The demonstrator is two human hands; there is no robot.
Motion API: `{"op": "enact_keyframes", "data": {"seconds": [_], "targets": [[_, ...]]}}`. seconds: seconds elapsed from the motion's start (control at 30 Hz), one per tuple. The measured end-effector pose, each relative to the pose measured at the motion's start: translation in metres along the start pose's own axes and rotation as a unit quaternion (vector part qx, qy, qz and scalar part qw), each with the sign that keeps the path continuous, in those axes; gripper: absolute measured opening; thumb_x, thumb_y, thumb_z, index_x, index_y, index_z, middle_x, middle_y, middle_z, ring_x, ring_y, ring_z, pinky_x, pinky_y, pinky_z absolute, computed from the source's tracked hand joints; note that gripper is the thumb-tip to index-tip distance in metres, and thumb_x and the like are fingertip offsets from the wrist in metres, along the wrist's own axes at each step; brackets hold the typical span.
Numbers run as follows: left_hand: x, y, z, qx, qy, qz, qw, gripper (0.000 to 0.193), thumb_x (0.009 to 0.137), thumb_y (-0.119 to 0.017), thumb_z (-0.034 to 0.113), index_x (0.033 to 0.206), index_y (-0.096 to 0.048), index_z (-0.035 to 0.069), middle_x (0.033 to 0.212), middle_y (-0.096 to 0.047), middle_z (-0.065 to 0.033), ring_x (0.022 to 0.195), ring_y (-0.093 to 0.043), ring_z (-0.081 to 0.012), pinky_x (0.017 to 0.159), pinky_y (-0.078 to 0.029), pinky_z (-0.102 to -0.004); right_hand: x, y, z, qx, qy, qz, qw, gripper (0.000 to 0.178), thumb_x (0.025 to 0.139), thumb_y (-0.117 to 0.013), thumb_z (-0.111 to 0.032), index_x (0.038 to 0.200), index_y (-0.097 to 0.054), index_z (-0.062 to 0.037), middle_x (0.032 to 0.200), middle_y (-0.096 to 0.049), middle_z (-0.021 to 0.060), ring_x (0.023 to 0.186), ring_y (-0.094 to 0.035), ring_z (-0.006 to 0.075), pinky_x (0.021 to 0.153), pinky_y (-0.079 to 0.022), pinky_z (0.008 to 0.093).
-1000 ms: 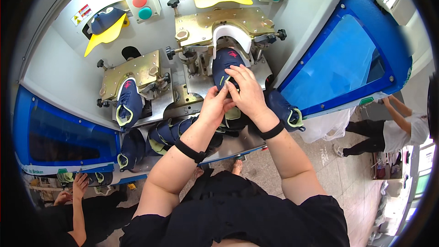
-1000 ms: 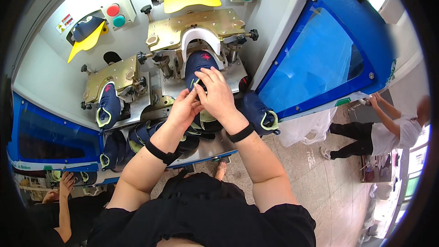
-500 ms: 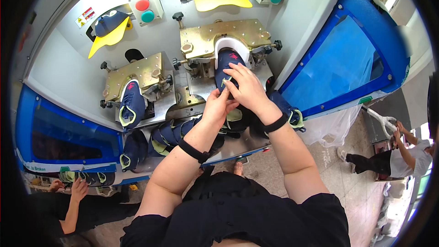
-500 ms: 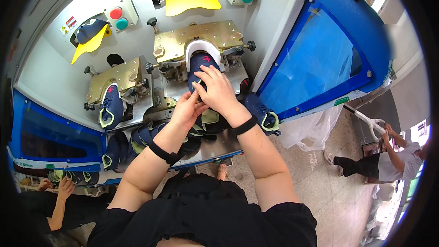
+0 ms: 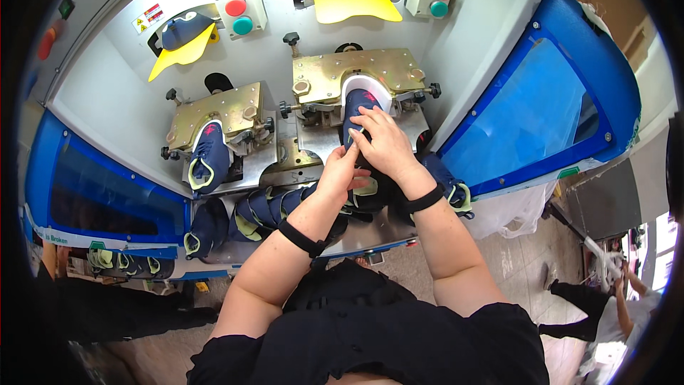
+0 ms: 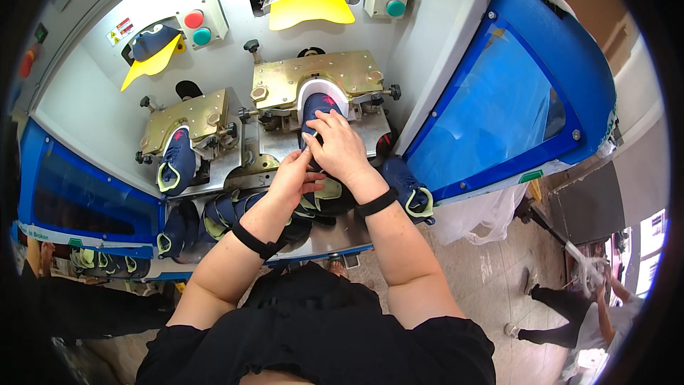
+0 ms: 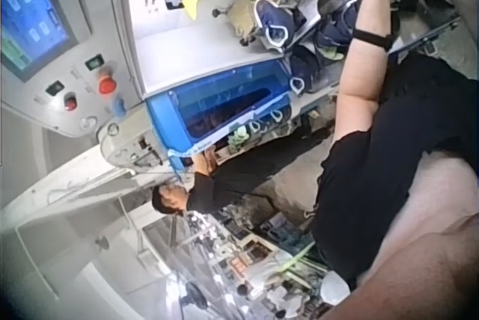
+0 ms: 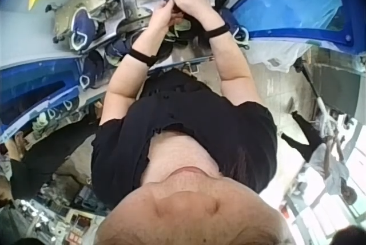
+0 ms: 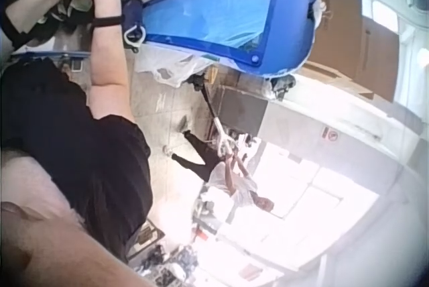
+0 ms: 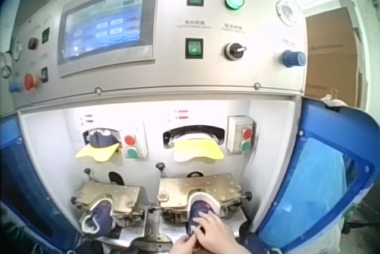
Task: The person removes shoes from a machine, places them into a plastic bag, and then takes more shoes from the bag to load them onto the machine's molds. The person presses buttons to activate the molds and then removes the shoes once the cycle is complete.
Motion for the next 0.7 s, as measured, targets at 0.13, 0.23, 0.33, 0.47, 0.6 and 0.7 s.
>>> {"op": "enact_keyframes", "data": {"seconds": [0.13, 0.23, 0.33, 0.47, 0.6, 0.7], "targets": [[-0.006, 0.0, -0.001, 0.019, 0.009, 0.014, 1.0, 0.054, 0.096, -0.053, 0.046, 0.128, -0.042, 0.004, 0.1, -0.049, -0.0083, 0.075, -0.065, -0.022, 0.058, -0.056, -0.0334, -0.001, -0.001, 0.001, -0.003, -0.007, -0.015, 1.0, 0.032, 0.09, -0.059, -0.034, 0.114, -0.066, -0.0142, 0.135, -0.056, 0.0097, 0.131, -0.044, 0.0335, 0.107, -0.039, 0.043], [-0.008, 0.0, -0.003, 0.021, 0.013, 0.01, 1.0, 0.057, 0.096, -0.053, 0.047, 0.131, -0.04, 0.004, 0.101, -0.045, -0.0079, 0.074, -0.064, -0.0218, 0.057, -0.056, -0.0337, -0.003, -0.001, 0.0, -0.006, -0.006, -0.014, 1.0, 0.032, 0.09, -0.06, -0.035, 0.114, -0.067, -0.0144, 0.134, -0.056, 0.0095, 0.131, -0.045, 0.0334, 0.107, -0.039, 0.0429], [-0.01, -0.001, -0.005, 0.024, 0.016, 0.012, 1.0, 0.056, 0.096, -0.053, 0.047, 0.131, -0.04, 0.005, 0.101, -0.046, -0.0075, 0.073, -0.065, -0.0217, 0.056, -0.056, -0.0334, -0.004, -0.002, 0.0, -0.007, -0.002, -0.01, 1.0, 0.033, 0.089, -0.06, -0.035, 0.114, -0.067, -0.0148, 0.134, -0.056, 0.0094, 0.131, -0.045, 0.0331, 0.107, -0.039, 0.0427], [-0.006, -0.001, -0.007, 0.033, 0.016, -0.02, 0.999, 0.051, 0.097, -0.05, 0.047, 0.128, -0.044, 0.008, 0.099, -0.055, -0.008, 0.072, -0.067, -0.0224, 0.056, -0.055, -0.0328, -0.005, -0.004, 0.0, -0.006, -0.019, -0.017, 1.0, 0.034, 0.09, -0.06, -0.036, 0.116, -0.066, -0.0151, 0.135, -0.055, 0.0086, 0.131, -0.045, 0.032, 0.107, -0.039, 0.0418], [-0.011, 0.011, -0.002, -0.012, 0.004, -0.075, 0.997, 0.056, 0.097, -0.048, 0.052, 0.134, -0.044, 0.009, 0.117, -0.062, -0.0173, 0.102, -0.065, -0.0311, 0.086, -0.05, -0.044, -0.007, 0.001, -0.002, -0.012, -0.018, -0.007, 1.0, 0.036, 0.088, -0.062, -0.033, 0.117, -0.064, -0.0132, 0.134, -0.056, 0.009, 0.131, -0.045, 0.0325, 0.109, -0.038, 0.0434], [-0.031, 0.064, -0.008, 0.003, -0.009, -0.019, 1.0, 0.055, 0.098, -0.047, 0.047, 0.133, -0.048, 0.004, 0.123, -0.061, -0.0152, 0.109, -0.062, -0.0267, 0.089, -0.047, -0.0398, -0.041, 0.034, -0.056, -0.097, 0.097, 0.18, 0.974, 0.03, 0.08, -0.068, -0.019, 0.108, -0.065, -0.0077, 0.118, -0.061, 0.0116, 0.118, -0.053, 0.034, 0.1, -0.041, 0.0446]]}}
Point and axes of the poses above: each hand's wrist, its own x-axis towards the middle knuckle, its own y-axis out of the back of the hand, z = x × y, the point moved 8 cm from there along x, towards the middle knuckle
